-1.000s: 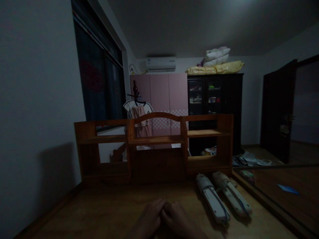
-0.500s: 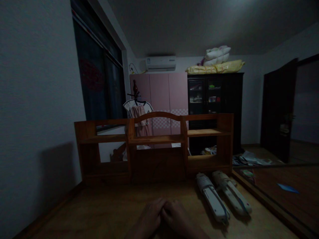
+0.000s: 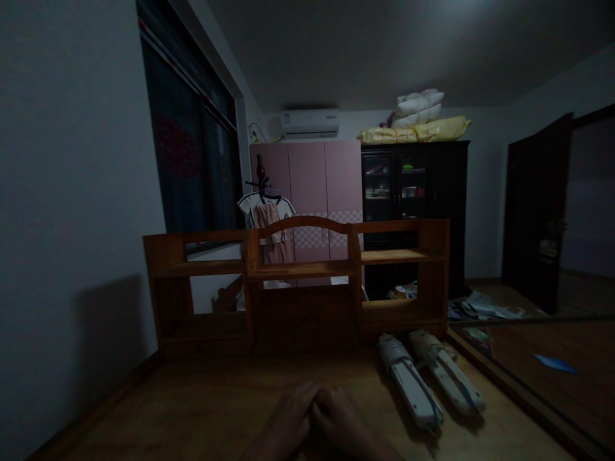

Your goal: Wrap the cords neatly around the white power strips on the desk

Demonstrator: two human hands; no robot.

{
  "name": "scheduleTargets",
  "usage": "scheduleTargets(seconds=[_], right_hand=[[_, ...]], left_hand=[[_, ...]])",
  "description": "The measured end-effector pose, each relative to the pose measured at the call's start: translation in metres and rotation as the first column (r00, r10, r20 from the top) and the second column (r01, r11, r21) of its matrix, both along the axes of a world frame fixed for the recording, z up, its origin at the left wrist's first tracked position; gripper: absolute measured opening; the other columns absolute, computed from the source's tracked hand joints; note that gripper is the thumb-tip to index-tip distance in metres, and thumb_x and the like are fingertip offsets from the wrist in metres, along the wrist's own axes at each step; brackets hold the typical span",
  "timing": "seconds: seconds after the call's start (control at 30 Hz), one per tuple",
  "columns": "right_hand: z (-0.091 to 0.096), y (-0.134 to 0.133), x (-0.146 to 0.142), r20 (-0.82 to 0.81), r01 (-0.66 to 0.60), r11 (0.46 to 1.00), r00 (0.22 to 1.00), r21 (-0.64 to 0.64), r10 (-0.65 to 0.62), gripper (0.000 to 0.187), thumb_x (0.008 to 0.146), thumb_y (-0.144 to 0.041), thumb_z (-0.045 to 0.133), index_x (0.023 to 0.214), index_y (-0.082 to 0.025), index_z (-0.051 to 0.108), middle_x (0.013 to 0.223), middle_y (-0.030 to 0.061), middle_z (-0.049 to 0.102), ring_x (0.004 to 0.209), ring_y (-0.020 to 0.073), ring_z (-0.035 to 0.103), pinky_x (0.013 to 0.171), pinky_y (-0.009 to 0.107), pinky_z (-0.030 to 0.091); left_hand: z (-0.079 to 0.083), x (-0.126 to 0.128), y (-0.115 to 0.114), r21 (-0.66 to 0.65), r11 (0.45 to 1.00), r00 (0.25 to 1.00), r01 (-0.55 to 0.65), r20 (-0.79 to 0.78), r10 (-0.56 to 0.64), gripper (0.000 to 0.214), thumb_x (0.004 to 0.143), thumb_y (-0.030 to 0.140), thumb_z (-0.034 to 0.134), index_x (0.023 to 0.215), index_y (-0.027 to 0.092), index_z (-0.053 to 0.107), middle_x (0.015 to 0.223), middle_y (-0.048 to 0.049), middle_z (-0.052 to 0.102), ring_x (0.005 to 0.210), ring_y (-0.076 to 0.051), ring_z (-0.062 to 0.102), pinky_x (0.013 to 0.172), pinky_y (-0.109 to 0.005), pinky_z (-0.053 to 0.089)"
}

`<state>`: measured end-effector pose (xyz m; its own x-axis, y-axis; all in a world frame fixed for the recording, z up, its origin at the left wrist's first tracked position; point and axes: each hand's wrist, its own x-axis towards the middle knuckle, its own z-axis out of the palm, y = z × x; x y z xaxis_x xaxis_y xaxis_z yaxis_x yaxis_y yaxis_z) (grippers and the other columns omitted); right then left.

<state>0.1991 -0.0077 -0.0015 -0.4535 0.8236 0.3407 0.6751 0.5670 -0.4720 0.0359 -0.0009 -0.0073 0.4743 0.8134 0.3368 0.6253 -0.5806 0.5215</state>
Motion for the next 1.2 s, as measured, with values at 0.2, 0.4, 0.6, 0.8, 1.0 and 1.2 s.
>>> scheduleTargets(seconds=[0.2,0.4,0.6,0.8,1.0,1.2], right_hand=[[-0.0011,0.0003,-0.0001,0.009,0.017,1.000,1.000,0.006,-0.017,0.027,0.091,-0.026,0.041,0.091,-0.018,0.066,0.090,0.0050,0.069,0.080,0.0157,0.062,0.062,0.023,0.032],[-0.0024,0.0018,0.0000,0.032,0.017,1.000,0.999,-0.013,-0.017,0.028,0.092,-0.029,0.041,0.091,-0.018,0.066,0.089,0.0056,0.070,0.080,0.0160,0.062,0.062,0.023,0.032],[-0.0003,0.0005,0.0012,0.021,0.008,1.000,1.000,0.001,-0.008,0.028,0.092,-0.028,0.041,0.090,-0.018,0.067,0.090,0.0054,0.070,0.081,0.0164,0.063,0.062,0.024,0.032],[-0.0009,0.0010,0.0005,0.034,0.005,1.000,0.999,0.015,-0.006,0.028,0.092,-0.028,0.041,0.088,-0.018,0.066,0.088,0.0047,0.070,0.079,0.0157,0.063,0.061,0.023,0.031],[-0.0012,0.0014,0.0001,0.035,0.030,0.999,0.999,0.044,-0.032,0.026,0.092,-0.027,0.042,0.087,-0.018,0.066,0.087,0.0043,0.070,0.078,0.0159,0.062,0.061,0.024,0.030],[-0.0016,0.0010,0.0004,0.025,0.004,1.000,1.000,0.017,-0.005,0.026,0.092,-0.026,0.041,0.091,-0.018,0.066,0.090,0.0044,0.069,0.081,0.0156,0.061,0.063,0.023,0.032]], left_hand=[[0.0054,0.0021,-0.0023,0.004,1.000,1.000,0.003,0.009,-0.003,0.040,0.073,0.008,0.041,0.104,0.022,0.061,0.105,-0.0042,0.064,0.096,-0.018,0.057,0.084,-0.027,0.040],[0.0045,0.0011,-0.0020,0.009,1.000,1.000,-0.002,0.002,0.002,0.036,0.073,0.008,0.042,0.101,0.022,0.061,0.104,-0.0039,0.064,0.094,-0.018,0.057,0.083,-0.026,0.041],[0.0038,0.0010,-0.0020,0.011,1.000,1.000,-0.006,-0.009,0.006,0.039,0.073,0.009,0.042,0.103,0.022,0.061,0.105,-0.0050,0.064,0.095,-0.019,0.057,0.085,-0.028,0.042],[0.0027,0.0001,-0.0019,0.008,1.000,1.000,-0.014,-0.008,0.014,0.040,0.075,0.011,0.043,0.109,0.022,0.061,0.110,-0.0055,0.063,0.101,-0.020,0.056,0.089,-0.029,0.040],[0.0089,0.0041,-0.0053,0.002,1.000,1.000,-0.005,0.018,0.005,0.037,0.074,0.010,0.042,0.103,0.022,0.061,0.106,-0.0049,0.064,0.097,-0.019,0.057,0.086,-0.028,0.041],[0.0080,0.0032,-0.0062,0.005,1.000,1.000,-0.013,-0.006,0.014,0.036,0.075,0.009,0.041,0.101,0.022,0.061,0.102,-0.0041,0.064,0.091,-0.018,0.057,0.083,-0.027,0.041]])
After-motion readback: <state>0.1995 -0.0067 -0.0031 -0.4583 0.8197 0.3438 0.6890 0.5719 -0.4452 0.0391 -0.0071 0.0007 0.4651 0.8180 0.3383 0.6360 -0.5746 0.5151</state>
